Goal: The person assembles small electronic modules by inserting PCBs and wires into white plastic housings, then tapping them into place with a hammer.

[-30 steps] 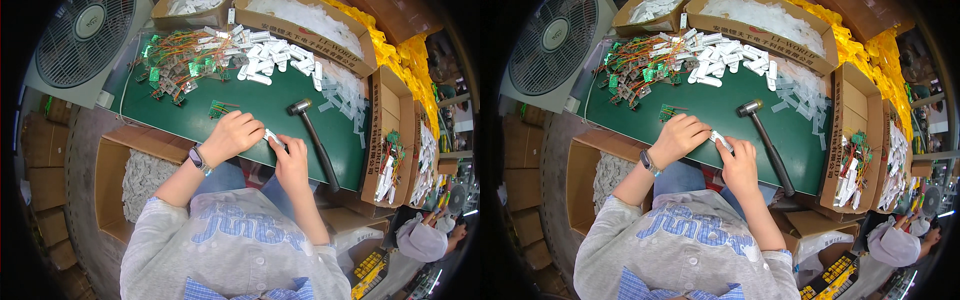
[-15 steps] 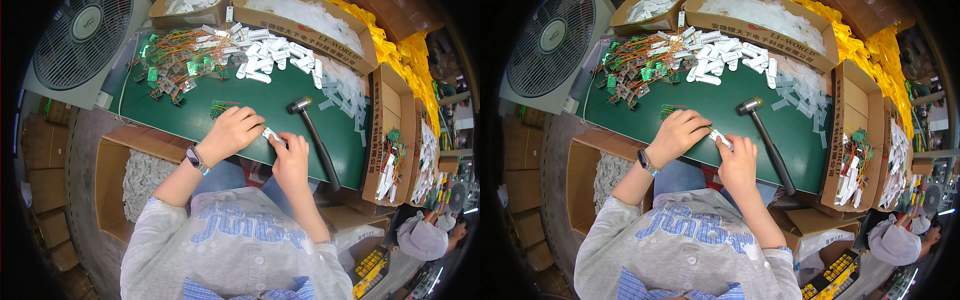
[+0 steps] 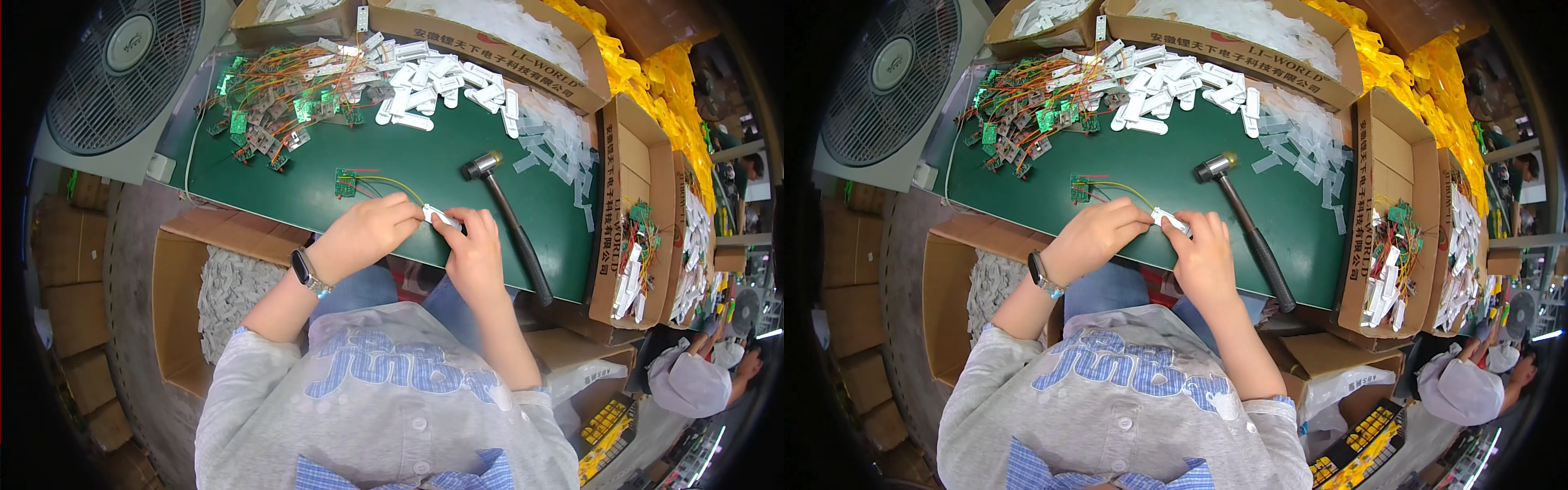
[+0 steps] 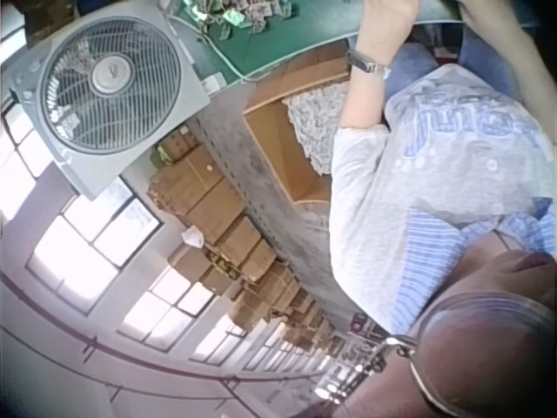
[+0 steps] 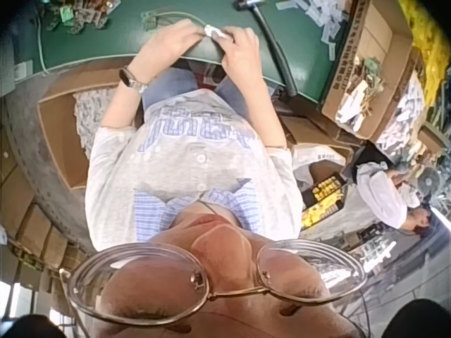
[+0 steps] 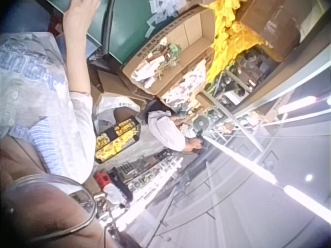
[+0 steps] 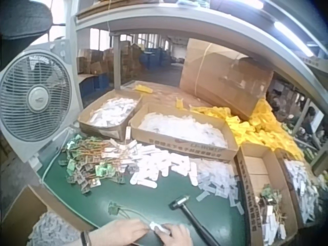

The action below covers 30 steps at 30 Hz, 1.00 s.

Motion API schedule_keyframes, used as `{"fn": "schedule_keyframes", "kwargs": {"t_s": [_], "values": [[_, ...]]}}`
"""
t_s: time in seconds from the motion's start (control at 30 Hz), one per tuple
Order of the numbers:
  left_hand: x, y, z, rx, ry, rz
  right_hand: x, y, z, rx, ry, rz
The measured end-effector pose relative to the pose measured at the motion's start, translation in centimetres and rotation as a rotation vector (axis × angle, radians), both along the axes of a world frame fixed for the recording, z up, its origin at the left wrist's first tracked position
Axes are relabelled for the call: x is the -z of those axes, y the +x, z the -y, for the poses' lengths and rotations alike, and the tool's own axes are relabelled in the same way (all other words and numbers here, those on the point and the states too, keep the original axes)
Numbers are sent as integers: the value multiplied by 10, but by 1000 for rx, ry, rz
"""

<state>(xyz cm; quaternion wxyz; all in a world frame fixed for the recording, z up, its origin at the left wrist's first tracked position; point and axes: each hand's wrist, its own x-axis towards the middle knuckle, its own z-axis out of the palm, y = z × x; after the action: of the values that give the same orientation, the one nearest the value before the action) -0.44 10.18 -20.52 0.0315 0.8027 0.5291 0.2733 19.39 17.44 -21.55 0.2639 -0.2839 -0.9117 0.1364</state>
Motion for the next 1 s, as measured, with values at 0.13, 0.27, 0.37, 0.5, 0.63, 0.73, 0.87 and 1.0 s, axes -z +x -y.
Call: {"fn": "schedule_keyframes", "kwargs": {"t_s": [0.13, 0.27, 0.37, 0.5, 0.63, 0.73, 0.87, 1.0], "values": [[-1, -5, -5, 12, -62, 132, -5, 5, -12, -113, -53, 7], [-5, -2, -11, -47, -137, 179, -3, 8, -16, -152, -83, 7], [-6, -4, -18, -51, -83, 144, -3, 9, -18, -160, -98, 9], [0, -7, -21, -10, -24, 129, -3, 8, -17, -159, -111, -6], [3, -8, -23, 43, -36, 140, -2, 9, -18, -161, -112, -15], [-2, -3, -20, -9, -64, 176, 0, 9, -18, -163, -110, -28], [-3, -3, -20, -59, -39, 173, -1, 9, -18, -162, -110, -26], [1, -4, -21, -21, -105, 214, -1, 9, -18, -170, -109, -29]]}}
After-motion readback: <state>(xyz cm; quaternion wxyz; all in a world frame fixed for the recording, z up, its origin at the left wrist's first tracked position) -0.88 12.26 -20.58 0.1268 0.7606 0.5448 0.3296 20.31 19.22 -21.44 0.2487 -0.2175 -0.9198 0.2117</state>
